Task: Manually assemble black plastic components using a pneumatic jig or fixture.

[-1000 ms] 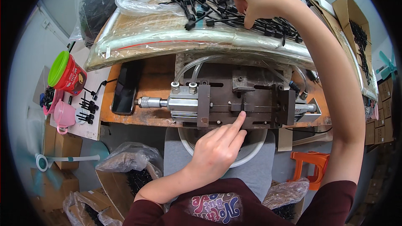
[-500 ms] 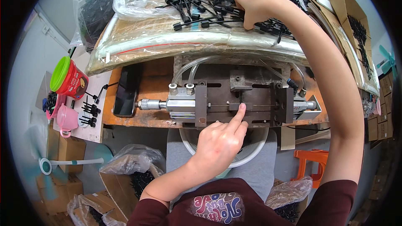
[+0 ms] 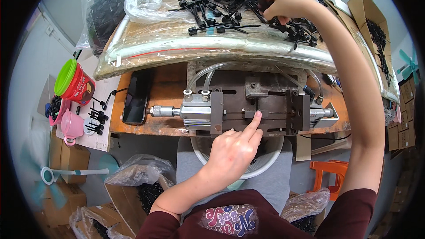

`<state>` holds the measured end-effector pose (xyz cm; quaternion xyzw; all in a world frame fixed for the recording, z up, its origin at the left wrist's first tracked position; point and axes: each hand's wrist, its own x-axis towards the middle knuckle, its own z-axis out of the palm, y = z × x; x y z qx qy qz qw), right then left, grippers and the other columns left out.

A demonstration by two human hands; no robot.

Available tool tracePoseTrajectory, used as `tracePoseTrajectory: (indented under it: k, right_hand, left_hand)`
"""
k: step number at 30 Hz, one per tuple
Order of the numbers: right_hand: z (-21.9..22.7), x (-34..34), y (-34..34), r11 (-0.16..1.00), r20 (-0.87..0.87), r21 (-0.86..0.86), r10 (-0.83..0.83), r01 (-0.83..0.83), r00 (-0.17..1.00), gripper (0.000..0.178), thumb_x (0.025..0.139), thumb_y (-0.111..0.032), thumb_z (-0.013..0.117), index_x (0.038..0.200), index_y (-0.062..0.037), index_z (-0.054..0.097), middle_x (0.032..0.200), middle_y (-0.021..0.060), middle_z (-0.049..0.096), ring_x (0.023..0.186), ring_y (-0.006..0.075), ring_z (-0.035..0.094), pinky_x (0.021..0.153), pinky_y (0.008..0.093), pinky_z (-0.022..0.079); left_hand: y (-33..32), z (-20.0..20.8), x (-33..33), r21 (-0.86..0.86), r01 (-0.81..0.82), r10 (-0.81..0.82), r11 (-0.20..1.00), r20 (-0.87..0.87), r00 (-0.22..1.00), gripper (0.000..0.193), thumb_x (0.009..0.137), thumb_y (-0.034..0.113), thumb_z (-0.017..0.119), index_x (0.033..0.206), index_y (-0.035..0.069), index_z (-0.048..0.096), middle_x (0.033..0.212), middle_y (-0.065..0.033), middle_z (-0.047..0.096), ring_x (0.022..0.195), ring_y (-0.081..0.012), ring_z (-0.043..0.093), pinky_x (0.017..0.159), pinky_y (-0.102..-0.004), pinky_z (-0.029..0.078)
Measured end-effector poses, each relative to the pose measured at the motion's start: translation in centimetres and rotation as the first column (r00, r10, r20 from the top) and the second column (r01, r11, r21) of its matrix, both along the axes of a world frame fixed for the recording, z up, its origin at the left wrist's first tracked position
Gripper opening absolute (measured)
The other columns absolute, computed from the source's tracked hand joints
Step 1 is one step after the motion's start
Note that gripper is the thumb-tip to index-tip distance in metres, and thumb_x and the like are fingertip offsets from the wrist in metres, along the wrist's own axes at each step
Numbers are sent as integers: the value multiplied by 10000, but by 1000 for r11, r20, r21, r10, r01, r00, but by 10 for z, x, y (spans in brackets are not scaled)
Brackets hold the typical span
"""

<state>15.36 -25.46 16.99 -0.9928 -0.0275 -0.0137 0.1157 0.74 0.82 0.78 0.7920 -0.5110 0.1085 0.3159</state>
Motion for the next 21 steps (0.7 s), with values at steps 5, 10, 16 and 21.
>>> tracePoseTrajectory:
  k: [5, 10, 16, 21]
  right_hand:
    - [10, -15, -14, 926, 117, 376, -44, -3, 992, 250, 819, -194, 753, 940, 13, 682, 753, 43, 659, 585, 93, 636, 547, 215, 530]
    - [1, -26, -56, 745, 219, 667, -175, -16, 960, 410, 902, -266, 722, 1122, 71, 644, 995, 54, 661, 686, 24, 620, 631, 141, 534]
    - [-16, -77, -2, 538, 250, 831, -137, -140, 959, 314, 924, -246, 684, 1087, 22, 672, 961, 59, 698, 618, 3, 561, 551, 118, 455]
    - [-49, -158, 69, 234, -32, 971, -66, 47, 997, 241, 879, -181, 729, 996, 25, 687, 817, 66, 697, 580, 86, 634, 543, 206, 504]
  left_hand:
    - [15, 14, -4, 3, 79, -78, 997, -116, 990, 231, 749, 135, 778, 935, 52, 667, 1255, -143, 648, 603, -228, 645, 578, -295, 529]
    - [24, 37, -8, -116, 208, -230, 971, -234, 945, 316, 758, 237, 810, 993, 54, 705, 1202, -130, 678, 658, -185, 678, 611, -266, 548]
    - [25, 51, 21, -414, -58, -4, 909, -147, 989, 410, 724, 36, 818, 1117, 19, 702, 1197, -160, 678, 961, -201, 685, 750, -285, 575]
    - [21, 56, 27, -484, -47, -43, 874, -173, 984, 436, 735, -48, 769, 1161, -14, 682, 1225, -173, 649, 996, -211, 678, 807, -291, 582]
